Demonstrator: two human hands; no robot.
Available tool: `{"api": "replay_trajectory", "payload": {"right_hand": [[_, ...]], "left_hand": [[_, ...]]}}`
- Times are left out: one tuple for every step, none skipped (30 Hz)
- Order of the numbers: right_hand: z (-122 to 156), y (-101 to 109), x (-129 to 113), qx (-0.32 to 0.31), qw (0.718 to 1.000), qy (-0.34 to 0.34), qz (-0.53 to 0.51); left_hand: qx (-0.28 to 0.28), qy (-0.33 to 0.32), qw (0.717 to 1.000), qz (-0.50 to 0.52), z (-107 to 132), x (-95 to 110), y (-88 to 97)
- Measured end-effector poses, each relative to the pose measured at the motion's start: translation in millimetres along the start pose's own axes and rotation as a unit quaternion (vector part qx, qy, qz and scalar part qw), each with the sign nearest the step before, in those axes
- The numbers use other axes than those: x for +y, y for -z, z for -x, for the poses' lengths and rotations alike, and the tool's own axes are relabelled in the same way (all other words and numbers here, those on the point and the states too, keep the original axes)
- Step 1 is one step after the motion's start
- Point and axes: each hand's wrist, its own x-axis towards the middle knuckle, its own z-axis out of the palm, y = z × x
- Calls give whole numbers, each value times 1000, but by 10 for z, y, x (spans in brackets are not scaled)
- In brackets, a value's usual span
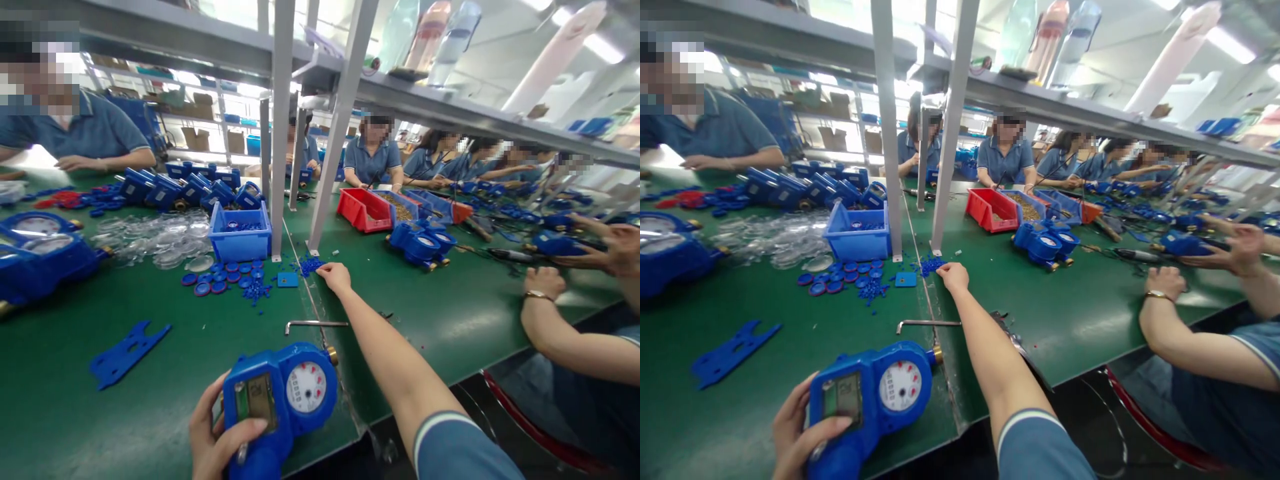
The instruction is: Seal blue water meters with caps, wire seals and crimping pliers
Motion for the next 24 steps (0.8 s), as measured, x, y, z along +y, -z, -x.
{"api": "replay_trajectory", "payload": {"right_hand": [[4, 2, 0, 1, 1000, -3, -1], [13, 6, -1, 0, 1000, -4, -3], [28, 11, -4, -3, 1000, -5, -8], [54, 20, -12, -8, 1000, -2, -15], [92, 32, -28, -14, 1000, 5, -26], [148, 52, -53, -20, 999, 17, -38], [228, 80, -87, -27, 998, 35, -52], [334, 118, -129, -34, 995, 57, -68], [472, 166, -176, -40, 992, 81, -83], [641, 223, -225, -46, 989, 103, -96], [839, 285, -271, -52, 985, 124, -108], [1060, 348, -311, -57, 981, 143, -115], [1294, 407, -339, -63, 978, 160, -120], [1530, 455, -355, -68, 972, 188, -123], [1753, 490, -357, -62, 958, 251, -124], [1951, 507, -347, -58, 947, 293, -120], [2115, 509, -327, -55, 937, 328, -111], [2239, 495, -300, -49, 929, 353, -99], [2322, 472, -272, -45, 926, 366, -87], [2368, 443, -245, -42, 925, 371, -76], [2384, 414, -223, -39, 926, 370, -66], [2378, 388, -206, -38, 927, 369, -59], [2360, 369, -197, -38, 928, 367, -54], [2337, 356, -194, -40, 928, 366, -51]], "left_hand": [[-9, -19, 1000, -3, -13, -1, 0], [-17, -36, 999, -7, -23, -2, 1], [-20, -45, 999, -13, -30, -2, 2], [-19, -45, 999, -19, -34, -1, 4], [-15, -37, 999, -25, -36, 5, 7], [-9, -22, 999, -30, -39, 16, 11], [-6, -5, 999, -34, -45, 33, 17], [-10, 11, 999, -36, -57, 57, 24], [-18, 25, 999, -35, -77, 85, 32], [-28, 40, 998, -31, -104, 117, 41], [-37, 57, 997, -26, -137, 151, 49], [-43, 74, 996, -19, -176, 184, 56], [-47, 89, 995, -13, -219, 216, 62], [-49, 103, 993, -7, -262, 243, 65], [-50, 115, 992, -3, -305, 265, 66], [-52, 125, 991, 0, -346, 282, 66], [-53, 134, 990, 3, -385, 294, 65], [-55, 140, 989, 7, -421, 302, 64], [-57, 145, 988, 8, -454, 306, 63], [-60, 147, 987, 6, -484, 307, 63], [-63, 147, 987, 2, -510, 307, 63], [-65, 146, 987, -3, -532, 306, 63], [-66, 143, 987, -9, -550, 304, 63], [-67, 140, 988, -14, -564, 302, 63]]}}
